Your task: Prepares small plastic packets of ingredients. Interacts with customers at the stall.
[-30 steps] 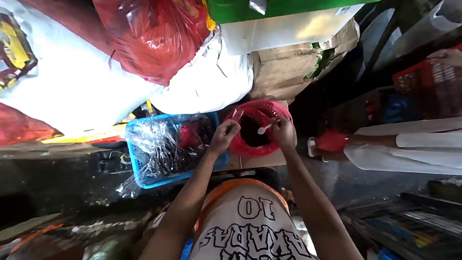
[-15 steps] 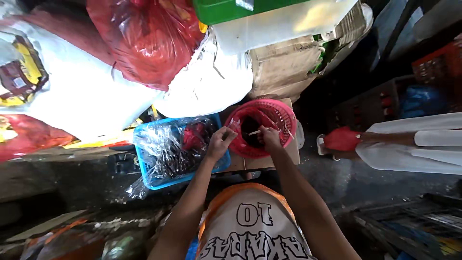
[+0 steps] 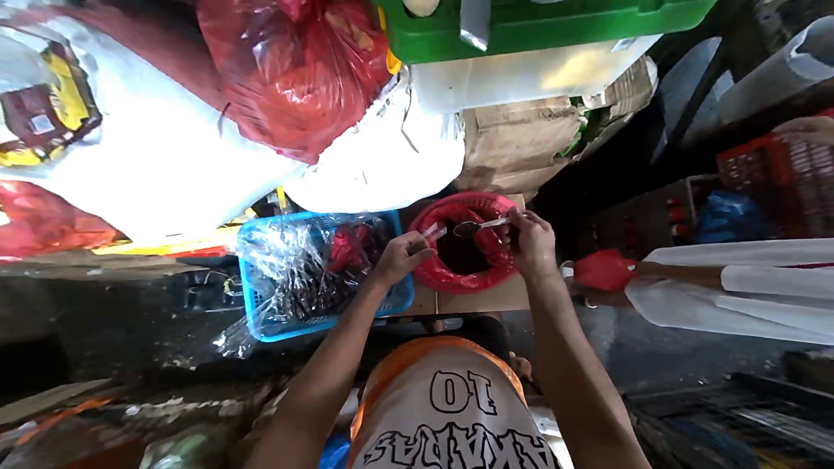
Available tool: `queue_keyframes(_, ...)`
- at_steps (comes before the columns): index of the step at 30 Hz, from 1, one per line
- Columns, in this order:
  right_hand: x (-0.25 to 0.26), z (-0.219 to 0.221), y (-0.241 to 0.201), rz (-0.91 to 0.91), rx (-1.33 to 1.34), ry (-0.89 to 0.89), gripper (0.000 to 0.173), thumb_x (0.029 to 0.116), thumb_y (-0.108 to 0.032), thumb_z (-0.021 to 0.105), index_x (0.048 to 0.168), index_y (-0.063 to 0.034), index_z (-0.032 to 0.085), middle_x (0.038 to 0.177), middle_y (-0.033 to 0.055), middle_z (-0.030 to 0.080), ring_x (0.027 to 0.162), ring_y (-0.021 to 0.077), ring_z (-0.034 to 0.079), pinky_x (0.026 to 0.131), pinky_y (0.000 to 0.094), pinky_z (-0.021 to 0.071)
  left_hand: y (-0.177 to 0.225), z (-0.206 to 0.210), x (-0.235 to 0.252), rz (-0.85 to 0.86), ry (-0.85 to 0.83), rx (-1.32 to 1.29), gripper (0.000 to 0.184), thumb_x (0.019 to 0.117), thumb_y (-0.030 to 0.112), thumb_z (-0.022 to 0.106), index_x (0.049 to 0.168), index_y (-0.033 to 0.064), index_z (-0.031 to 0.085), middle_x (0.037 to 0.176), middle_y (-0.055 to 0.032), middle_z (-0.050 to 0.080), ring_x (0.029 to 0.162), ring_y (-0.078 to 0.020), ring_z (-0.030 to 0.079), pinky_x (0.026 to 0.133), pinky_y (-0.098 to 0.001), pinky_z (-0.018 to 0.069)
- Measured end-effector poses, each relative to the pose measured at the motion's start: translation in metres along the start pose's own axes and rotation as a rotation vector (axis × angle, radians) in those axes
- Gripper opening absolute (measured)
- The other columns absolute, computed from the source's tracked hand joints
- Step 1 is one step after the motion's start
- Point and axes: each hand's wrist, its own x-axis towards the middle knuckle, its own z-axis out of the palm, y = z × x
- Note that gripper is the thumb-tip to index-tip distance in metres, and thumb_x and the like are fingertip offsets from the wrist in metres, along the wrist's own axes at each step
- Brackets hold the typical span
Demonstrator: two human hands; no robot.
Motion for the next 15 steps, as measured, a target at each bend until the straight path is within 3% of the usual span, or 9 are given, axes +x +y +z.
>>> queue_keyframes(6, -0.005, 0.020, -0.029, -0.200, -0.135, -0.079, 0.024, 0.1058, -0.021, 0.057, 0.103, -0.0001, 0.068, 0.068, 0.0050, 0.064, 0.047, 0.0090, 0.051, 0.042, 0.0241, 0.0443, -0.009, 0.010, 0.016, 0.168, -0.019, -0.048, 0.016, 0.0932, 0.023, 0.077, 0.096, 0.0088, 0.070, 0.091, -0.0015, 0.068, 0.082, -0.0097, 0.065, 0.077, -0.0304, 0.0566)
queue_keyframes(9, -0.013, 0.038, -0.030, -0.434, -0.460, -0.183, 0.025, 0.1047, -0.021, 0.058, 0.106, -0.0002, 0.071, 0.073, 0.0051, 0.066, 0.054, 0.0116, 0.057, 0.051, 0.0300, 0.0516, -0.005, 0.014, 0.014, 0.148, -0.021, -0.070, 0.016, 0.0923, 0.022, 0.077, 0.097, 0.0093, 0.068, 0.090, -0.0026, 0.068, 0.081, -0.0118, 0.064, 0.076, -0.0327, 0.0557)
queue_keyframes(12, -0.041, 0.063, -0.041, -0.692, -0.903, -0.187, 0.026, 0.1043, -0.032, 0.056, 0.105, -0.0114, 0.073, 0.074, 0.0011, 0.068, 0.062, 0.0146, 0.063, 0.060, 0.0415, 0.0557, -0.002, 0.019, 0.012, 0.139, 0.003, -0.166, 0.018, 0.0921, 0.021, 0.077, 0.100, 0.0086, 0.067, 0.088, -0.0027, 0.067, 0.076, -0.0116, 0.063, 0.072, -0.0315, 0.0555)
queue_keyframes(15, -0.063, 0.068, -0.053, -0.875, -0.932, -0.149, 0.023, 0.1040, -0.028, 0.057, 0.104, -0.0115, 0.073, 0.074, 0.0003, 0.068, 0.061, 0.0130, 0.063, 0.058, 0.0397, 0.0549, -0.007, 0.023, 0.012, 0.138, 0.027, -0.262, 0.016, 0.0920, 0.019, 0.077, 0.101, 0.0087, 0.068, 0.088, -0.0027, 0.068, 0.078, -0.0119, 0.064, 0.072, -0.0307, 0.0565)
